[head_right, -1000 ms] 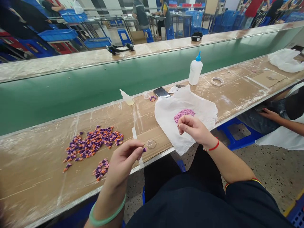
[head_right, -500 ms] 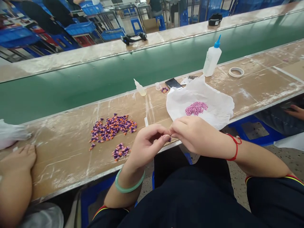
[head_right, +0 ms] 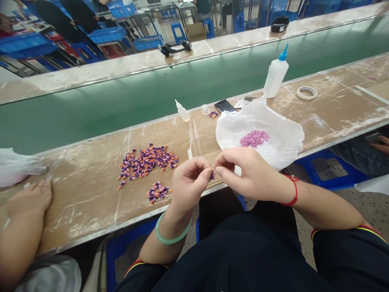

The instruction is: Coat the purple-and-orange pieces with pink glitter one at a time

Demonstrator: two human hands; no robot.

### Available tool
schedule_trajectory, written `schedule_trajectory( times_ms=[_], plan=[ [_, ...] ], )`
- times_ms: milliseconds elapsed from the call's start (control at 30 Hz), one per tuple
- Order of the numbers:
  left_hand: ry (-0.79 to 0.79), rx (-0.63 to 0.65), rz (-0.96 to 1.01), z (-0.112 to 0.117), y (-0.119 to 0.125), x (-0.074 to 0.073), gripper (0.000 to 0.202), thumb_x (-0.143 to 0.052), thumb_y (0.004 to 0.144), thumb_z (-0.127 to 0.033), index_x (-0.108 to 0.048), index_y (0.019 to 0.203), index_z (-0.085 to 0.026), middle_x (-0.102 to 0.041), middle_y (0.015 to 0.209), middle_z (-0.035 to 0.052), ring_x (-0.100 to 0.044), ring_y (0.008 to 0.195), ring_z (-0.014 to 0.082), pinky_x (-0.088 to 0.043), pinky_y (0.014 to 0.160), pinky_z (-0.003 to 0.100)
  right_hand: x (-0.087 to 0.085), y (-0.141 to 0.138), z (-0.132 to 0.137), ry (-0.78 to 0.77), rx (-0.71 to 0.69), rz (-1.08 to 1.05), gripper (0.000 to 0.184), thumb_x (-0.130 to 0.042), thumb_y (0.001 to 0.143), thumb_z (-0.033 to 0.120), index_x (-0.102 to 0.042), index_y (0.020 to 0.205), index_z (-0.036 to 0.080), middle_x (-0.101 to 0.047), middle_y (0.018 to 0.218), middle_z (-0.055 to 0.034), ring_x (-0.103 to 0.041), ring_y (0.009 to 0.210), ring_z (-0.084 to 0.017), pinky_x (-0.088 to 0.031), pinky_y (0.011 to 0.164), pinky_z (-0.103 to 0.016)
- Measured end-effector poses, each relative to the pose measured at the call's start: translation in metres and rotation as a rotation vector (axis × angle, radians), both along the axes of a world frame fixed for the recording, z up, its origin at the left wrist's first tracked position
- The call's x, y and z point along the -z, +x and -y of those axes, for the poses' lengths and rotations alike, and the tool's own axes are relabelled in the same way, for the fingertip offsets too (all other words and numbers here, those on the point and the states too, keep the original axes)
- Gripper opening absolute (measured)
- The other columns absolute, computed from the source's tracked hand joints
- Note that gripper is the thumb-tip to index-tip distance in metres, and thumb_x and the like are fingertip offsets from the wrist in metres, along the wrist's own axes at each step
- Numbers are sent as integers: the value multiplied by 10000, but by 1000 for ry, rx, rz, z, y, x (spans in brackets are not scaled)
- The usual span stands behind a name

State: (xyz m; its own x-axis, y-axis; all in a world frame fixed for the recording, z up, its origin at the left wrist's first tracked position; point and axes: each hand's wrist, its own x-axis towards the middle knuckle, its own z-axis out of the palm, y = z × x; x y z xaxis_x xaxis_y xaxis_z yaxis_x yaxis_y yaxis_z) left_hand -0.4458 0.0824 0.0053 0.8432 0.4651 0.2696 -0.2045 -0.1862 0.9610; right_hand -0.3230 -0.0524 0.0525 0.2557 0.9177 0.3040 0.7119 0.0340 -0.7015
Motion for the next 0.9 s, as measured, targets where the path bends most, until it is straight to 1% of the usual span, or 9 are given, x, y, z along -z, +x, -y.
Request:
schedule_trajectory(
  times_ms=[67,200,367,533,600,667,767,833,900],
  plan=[
    [-11,-27,16,0,-2,2,168,-618,820,-226,-590,659,-184,-623,614,5,-520,558,112,-420,532,236,1,-3,-4,0,19,-84,108,-563,879,146,-618,794,183,-674,713,9,-608,638,-112,-461,597,-220],
    [14,-72,-12,-2,-5,3,172,-630,814,-249,-593,659,-185,-613,617,10,-513,570,119,-420,538,246,5,-8,-10,24,51,-87,96,-584,832,145,-609,747,181,-647,680,15,-584,615,-107,-449,577,-217],
    [-21,-27,-35,-8,-7,3,162,-636,792,-233,-584,647,-182,-584,602,0,-495,555,110,-407,522,237,7,-10,-16,41,52,-42,113,-562,812,122,-592,716,174,-609,650,24,-545,592,-89,-422,566,-204],
    [-63,11,-51,-15,-9,1,152,-634,770,-195,-574,631,-174,-564,576,-16,-465,522,90,-380,499,218,9,-11,-23,1,25,-62,112,-553,807,120,-581,716,178,-602,641,28,-542,585,-90,-420,559,-202],
    [-74,22,-57,-19,-11,1,156,-648,772,-197,-582,633,-170,-574,578,-16,-478,529,90,-389,505,211,9,-12,-27,-16,11,-80,114,-551,803,118,-566,707,179,-593,631,29,-535,576,-91,-413,549,-200],
    [-107,39,-44,-23,-14,2,163,-660,803,-224,-605,661,-166,-604,603,-10,-500,540,89,-409,517,204,10,-13,-31,-22,-21,-98,121,-538,804,115,-545,703,181,-579,629,29,-525,572,-90,-407,544,-197],
    [-209,22,-20,-32,-24,11,180,-670,866,-309,-657,761,-163,-653,668,5,-513,524,75,-428,505,191,12,-9,-39,-11,-101,-61,118,-499,820,112,-507,727,185,-546,650,30,-493,579,-89,-397,555,-199],
    [-286,-46,-30,-40,-34,23,193,-708,858,-357,-679,858,-166,-661,681,1,-514,493,68,-430,475,182,18,-4,-47,-23,-159,67,125,-471,834,115,-478,733,187,-518,660,25,-453,581,-96,-368,561,-212],
    [-351,-118,-54,-47,-46,39,236,-762,818,-379,-683,887,-167,-643,645,-16,-530,477,70,-440,461,176,26,2,-56,-103,-225,260,144,-450,853,126,-462,724,187,-501,655,15,-415,577,-109,-322,559,-233]
  ],
)
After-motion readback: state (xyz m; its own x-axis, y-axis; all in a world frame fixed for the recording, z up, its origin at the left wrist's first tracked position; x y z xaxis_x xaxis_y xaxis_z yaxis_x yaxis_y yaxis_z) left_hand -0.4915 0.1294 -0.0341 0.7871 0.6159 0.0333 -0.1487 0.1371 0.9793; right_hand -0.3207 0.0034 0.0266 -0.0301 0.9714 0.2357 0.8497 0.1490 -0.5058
